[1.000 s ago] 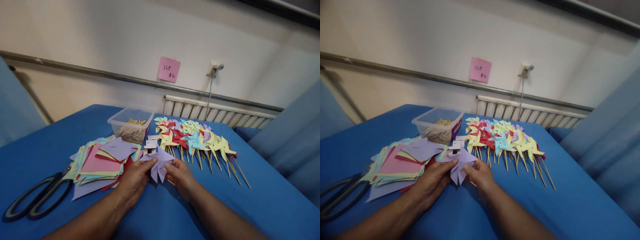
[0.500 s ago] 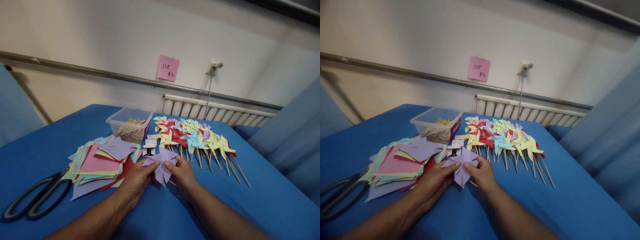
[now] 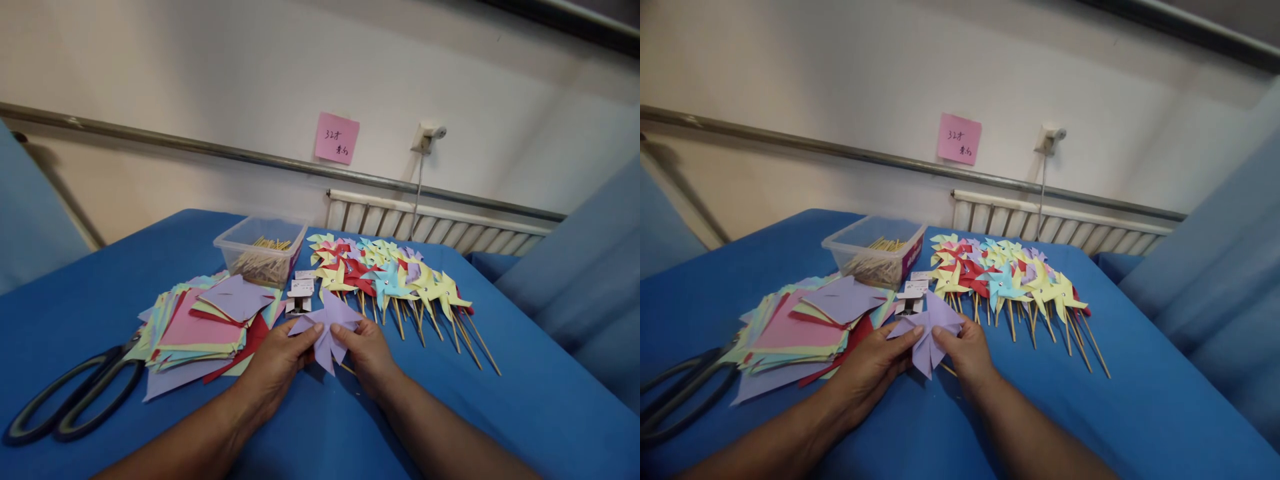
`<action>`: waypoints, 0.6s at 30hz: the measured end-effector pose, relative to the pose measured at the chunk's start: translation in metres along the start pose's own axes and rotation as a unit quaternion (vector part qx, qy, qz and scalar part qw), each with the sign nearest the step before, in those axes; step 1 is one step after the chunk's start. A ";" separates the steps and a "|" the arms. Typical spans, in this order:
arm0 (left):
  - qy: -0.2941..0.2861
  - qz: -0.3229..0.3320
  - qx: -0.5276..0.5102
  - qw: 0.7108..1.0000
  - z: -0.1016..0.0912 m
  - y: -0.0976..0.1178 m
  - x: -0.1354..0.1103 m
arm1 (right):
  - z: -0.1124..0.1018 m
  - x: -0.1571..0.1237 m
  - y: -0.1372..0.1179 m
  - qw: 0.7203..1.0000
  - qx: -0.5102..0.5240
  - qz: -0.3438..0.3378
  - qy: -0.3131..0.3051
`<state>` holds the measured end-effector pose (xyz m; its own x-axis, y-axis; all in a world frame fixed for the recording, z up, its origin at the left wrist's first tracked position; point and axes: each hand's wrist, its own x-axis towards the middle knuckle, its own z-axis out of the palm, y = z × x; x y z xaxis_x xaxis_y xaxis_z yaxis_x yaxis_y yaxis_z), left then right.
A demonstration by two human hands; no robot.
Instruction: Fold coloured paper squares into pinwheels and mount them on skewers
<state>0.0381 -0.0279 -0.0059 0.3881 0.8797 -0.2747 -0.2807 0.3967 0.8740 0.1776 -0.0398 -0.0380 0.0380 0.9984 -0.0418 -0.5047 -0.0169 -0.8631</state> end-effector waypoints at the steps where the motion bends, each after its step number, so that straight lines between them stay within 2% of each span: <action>1: 0.000 -0.001 0.003 1.000 0.000 0.001 0.000 | 0.000 0.000 0.000 1.000 0.002 0.002 0.001; 7: 0.006 0.006 0.024 1.000 0.002 0.000 0.000 | 0.003 0.000 -0.001 0.999 0.036 0.007 0.013; 12: 0.038 0.009 0.053 0.998 0.000 -0.002 0.002 | 0.005 -0.001 -0.003 0.997 0.077 0.010 0.004; 18: 0.033 0.020 0.046 0.998 0.000 -0.003 0.003 | 0.004 -0.001 -0.001 0.998 0.060 0.005 -0.015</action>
<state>0.0401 -0.0270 -0.0096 0.3188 0.9107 -0.2627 -0.2119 0.3386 0.9168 0.1740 -0.0411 -0.0352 0.0063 0.9994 -0.0337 -0.6041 -0.0230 -0.7966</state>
